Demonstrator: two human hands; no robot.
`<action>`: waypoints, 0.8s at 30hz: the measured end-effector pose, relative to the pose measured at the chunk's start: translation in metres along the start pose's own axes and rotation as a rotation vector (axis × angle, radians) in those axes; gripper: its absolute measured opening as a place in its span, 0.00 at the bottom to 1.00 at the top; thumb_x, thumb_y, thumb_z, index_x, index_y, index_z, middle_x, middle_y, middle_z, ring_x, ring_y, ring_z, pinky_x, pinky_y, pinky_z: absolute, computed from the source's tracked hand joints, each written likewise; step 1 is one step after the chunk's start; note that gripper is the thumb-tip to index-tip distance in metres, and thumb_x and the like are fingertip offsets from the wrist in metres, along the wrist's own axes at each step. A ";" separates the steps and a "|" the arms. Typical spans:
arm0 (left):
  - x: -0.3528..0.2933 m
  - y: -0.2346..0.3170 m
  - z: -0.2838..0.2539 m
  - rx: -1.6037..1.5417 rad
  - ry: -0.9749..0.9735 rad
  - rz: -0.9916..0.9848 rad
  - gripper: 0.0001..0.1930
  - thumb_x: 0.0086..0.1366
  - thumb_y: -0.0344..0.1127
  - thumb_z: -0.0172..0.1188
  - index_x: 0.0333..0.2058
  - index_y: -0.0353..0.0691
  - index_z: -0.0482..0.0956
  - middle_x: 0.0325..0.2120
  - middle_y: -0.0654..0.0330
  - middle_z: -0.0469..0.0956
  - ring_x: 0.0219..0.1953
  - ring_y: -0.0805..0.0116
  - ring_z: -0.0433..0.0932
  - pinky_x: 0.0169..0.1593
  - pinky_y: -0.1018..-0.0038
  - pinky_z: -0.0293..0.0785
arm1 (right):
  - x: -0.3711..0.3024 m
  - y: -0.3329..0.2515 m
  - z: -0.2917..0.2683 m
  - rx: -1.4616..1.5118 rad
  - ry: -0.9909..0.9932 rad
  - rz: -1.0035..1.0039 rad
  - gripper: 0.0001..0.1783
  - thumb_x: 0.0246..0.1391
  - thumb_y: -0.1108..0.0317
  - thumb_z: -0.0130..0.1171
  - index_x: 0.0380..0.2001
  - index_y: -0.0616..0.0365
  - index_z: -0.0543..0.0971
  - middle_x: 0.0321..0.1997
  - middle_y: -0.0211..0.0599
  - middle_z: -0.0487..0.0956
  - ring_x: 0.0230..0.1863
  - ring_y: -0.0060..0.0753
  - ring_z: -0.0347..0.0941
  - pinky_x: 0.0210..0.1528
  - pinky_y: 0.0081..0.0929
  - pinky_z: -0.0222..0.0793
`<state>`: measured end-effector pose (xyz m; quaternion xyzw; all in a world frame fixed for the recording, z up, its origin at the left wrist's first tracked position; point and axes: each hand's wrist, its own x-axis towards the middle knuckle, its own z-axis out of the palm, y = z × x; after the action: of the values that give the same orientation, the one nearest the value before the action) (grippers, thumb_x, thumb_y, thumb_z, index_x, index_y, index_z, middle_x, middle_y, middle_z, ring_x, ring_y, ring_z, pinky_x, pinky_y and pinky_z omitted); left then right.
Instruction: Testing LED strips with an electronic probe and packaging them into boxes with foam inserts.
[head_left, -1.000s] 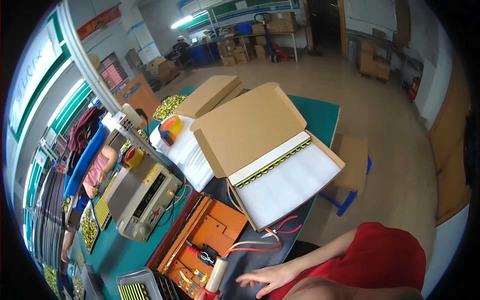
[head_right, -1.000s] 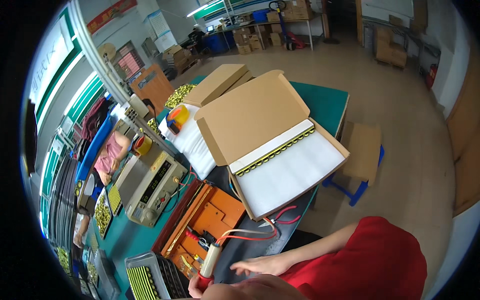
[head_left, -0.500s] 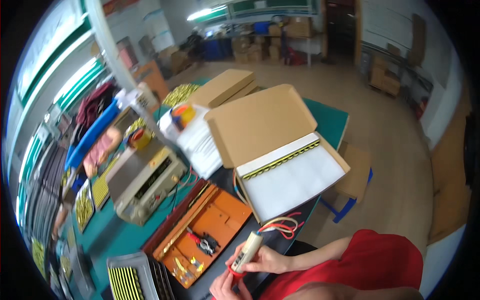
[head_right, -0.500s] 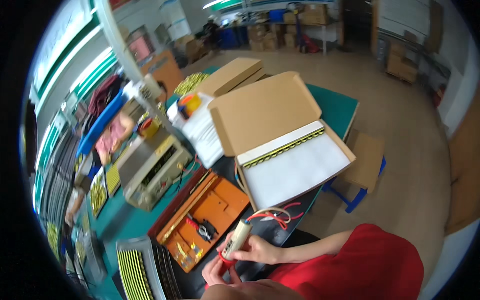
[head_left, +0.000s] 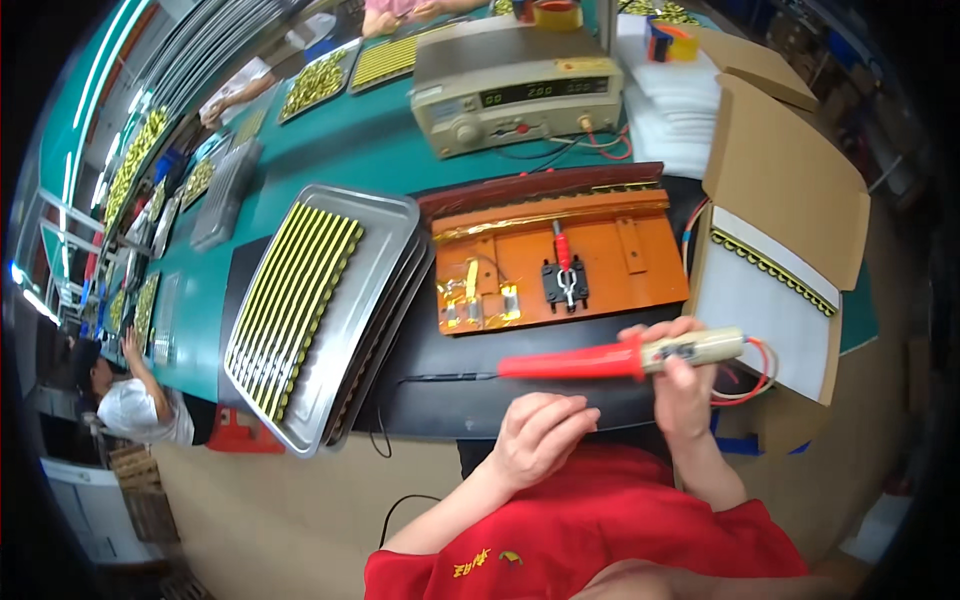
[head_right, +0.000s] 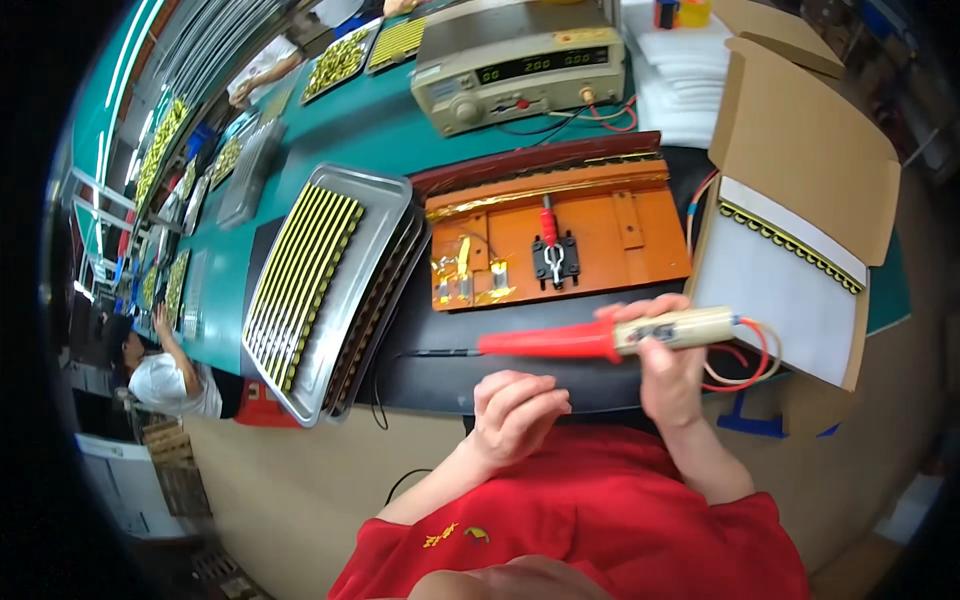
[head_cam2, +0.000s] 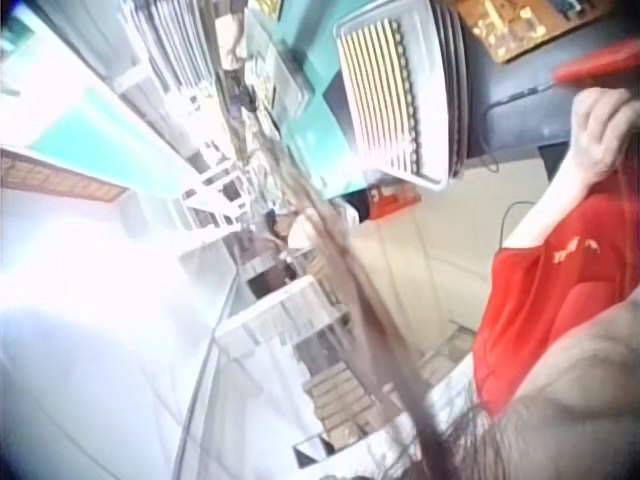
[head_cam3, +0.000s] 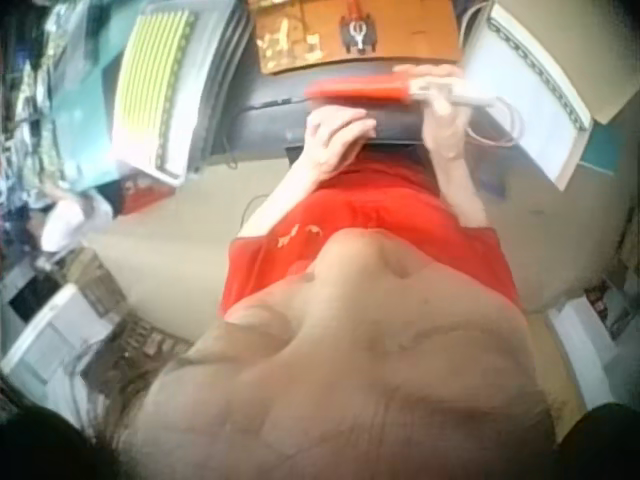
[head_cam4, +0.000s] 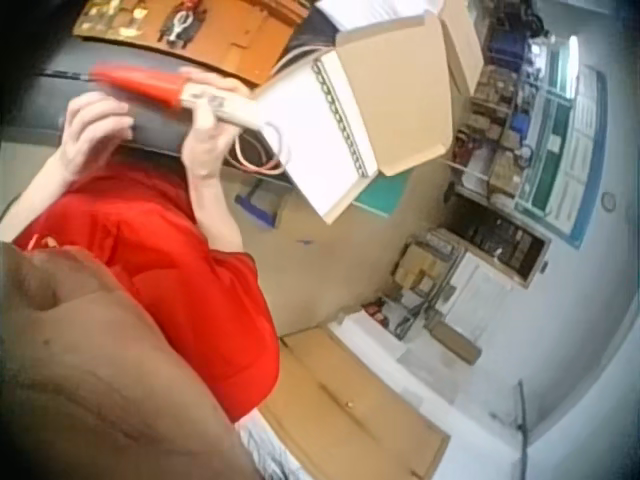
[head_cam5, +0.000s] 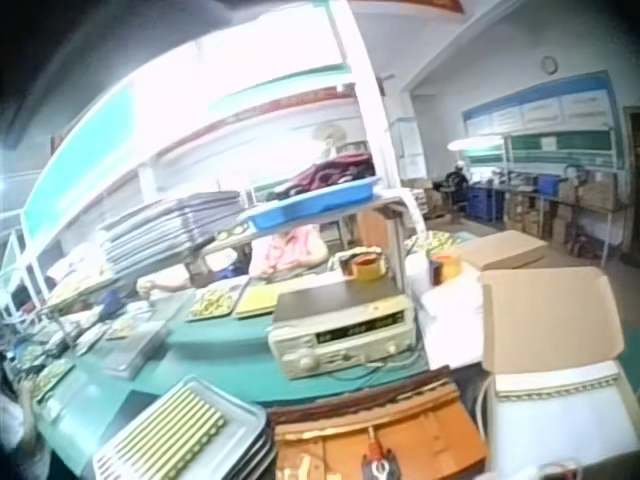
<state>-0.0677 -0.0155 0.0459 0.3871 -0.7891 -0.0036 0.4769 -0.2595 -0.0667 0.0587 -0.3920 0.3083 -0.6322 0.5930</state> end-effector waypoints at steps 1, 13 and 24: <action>-0.006 -0.002 -0.004 0.019 -0.024 -0.053 0.23 0.48 0.28 0.73 0.45 0.44 0.78 0.40 0.63 0.76 0.40 0.63 0.74 0.44 0.70 0.70 | 0.004 -0.005 -0.005 -0.049 0.015 -0.023 0.19 0.51 0.66 0.56 0.45 0.56 0.65 0.41 0.43 0.76 0.51 0.50 0.73 0.55 0.45 0.69; -0.042 -0.047 -0.052 0.471 -0.339 -0.741 0.18 0.64 0.35 0.60 0.50 0.37 0.72 0.30 0.54 0.73 0.36 0.54 0.71 0.41 0.62 0.70 | 0.036 -0.010 -0.008 -0.104 -0.006 -0.122 0.13 0.58 0.63 0.49 0.45 0.54 0.64 0.42 0.42 0.75 0.54 0.48 0.71 0.56 0.42 0.67; -0.048 -0.050 -0.084 0.091 -0.266 -1.155 0.21 0.61 0.21 0.58 0.52 0.36 0.66 0.29 0.62 0.69 0.28 0.74 0.69 0.34 0.78 0.69 | 0.052 0.021 0.024 -0.082 -0.166 -0.210 0.12 0.56 0.77 0.49 0.43 0.57 0.64 0.40 0.45 0.78 0.52 0.54 0.74 0.58 0.48 0.66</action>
<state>0.0379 0.0095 0.0373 0.7701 -0.5029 -0.2771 0.2778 -0.2280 -0.1184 0.0599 -0.4971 0.2412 -0.6430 0.5304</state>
